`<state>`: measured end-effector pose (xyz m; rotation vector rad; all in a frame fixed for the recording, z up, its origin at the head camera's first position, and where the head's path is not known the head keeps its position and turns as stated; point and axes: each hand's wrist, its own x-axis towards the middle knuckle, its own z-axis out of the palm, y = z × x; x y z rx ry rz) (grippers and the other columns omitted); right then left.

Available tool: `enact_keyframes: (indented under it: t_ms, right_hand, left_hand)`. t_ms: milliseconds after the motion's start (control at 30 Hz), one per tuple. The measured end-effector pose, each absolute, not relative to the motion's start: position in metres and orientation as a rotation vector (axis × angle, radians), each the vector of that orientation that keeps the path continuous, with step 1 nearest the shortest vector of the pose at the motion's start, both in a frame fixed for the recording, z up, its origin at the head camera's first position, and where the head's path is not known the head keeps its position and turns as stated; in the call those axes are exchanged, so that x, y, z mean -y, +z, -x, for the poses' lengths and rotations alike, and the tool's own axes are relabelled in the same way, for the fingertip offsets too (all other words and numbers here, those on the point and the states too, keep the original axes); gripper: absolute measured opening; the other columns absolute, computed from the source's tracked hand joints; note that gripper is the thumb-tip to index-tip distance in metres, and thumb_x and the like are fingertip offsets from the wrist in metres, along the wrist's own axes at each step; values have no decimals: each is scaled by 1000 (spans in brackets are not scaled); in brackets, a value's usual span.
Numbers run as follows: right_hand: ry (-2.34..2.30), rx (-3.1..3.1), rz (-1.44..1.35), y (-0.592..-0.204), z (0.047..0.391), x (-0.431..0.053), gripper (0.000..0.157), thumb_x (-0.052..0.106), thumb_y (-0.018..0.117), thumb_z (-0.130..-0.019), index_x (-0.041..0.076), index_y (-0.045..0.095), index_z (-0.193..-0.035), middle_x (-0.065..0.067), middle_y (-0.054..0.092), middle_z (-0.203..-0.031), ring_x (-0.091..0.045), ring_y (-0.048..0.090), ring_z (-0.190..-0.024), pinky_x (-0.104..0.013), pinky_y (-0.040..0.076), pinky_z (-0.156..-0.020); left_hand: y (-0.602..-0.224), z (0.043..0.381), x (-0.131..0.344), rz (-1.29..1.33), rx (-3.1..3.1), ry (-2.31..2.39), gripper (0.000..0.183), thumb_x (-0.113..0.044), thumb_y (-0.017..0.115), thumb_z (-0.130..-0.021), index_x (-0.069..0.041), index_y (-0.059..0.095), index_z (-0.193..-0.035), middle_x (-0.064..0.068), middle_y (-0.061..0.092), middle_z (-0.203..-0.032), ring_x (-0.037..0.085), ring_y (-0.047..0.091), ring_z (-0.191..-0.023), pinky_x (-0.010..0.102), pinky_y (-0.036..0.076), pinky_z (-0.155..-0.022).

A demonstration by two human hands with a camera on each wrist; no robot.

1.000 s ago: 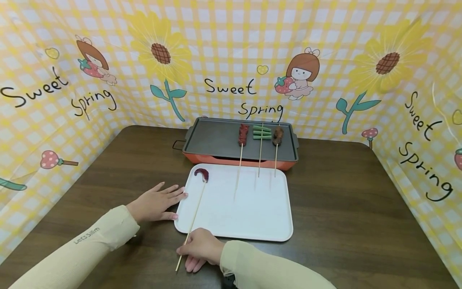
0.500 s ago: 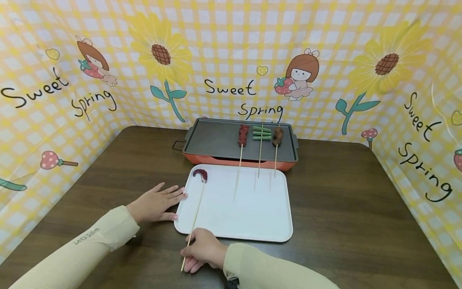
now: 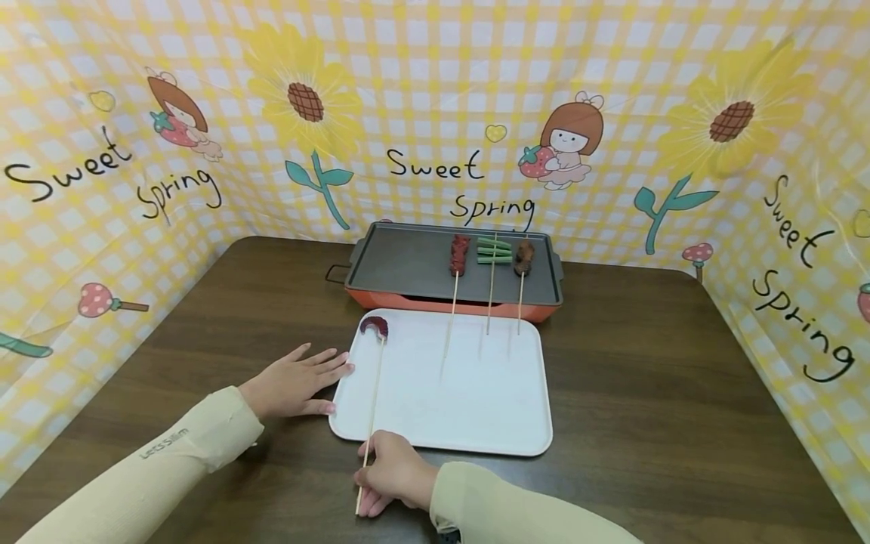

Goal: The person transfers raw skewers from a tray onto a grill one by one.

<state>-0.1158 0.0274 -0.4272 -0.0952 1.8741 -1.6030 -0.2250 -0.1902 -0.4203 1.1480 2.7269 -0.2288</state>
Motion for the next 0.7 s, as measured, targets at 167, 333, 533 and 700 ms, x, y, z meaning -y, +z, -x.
enact_keyframes:
  t_ms: [167,333,533,700]
  right_hand:
    - [-1626,-1875,116,-426,115,-30,20,-12,55,-86,1,49,-99,-8,53,-48,-10,51,-37,-27,49,-39]
    - [-1642,-1878,123,-422,115,-30,20,-12,55,-85,1,49,-99,-8,53,-48,-10,51,-36,-27,49,-39]
    - [-1626,-1894,134,-417,115,-32,19,-13,54,-85,0,49,-97,-8,53,-47,-10,50,-36,-23,45,-35]
    - [-1605,-1905,160,-413,114,-34,19,-13,54,-84,0,49,-97,-9,54,-47,-10,51,-36,-22,43,-34]
  left_hand:
    - [-419,226,189,-1138,-2718,-238,68,-54,49,-94,-9,43,-145,12,38,-150,31,34,-138,59,23,-108]
    - [-419,226,189,-1130,-2719,-236,67,-52,51,-93,-9,44,-144,12,39,-149,31,34,-138,59,23,-107]
    - [-419,225,190,-1140,-2728,-234,66,-51,52,-93,-9,45,-144,12,40,-149,31,35,-137,59,25,-107]
    - [-418,225,189,-1134,-2723,-218,67,-51,52,-93,-8,45,-144,12,39,-149,31,35,-137,59,24,-107]
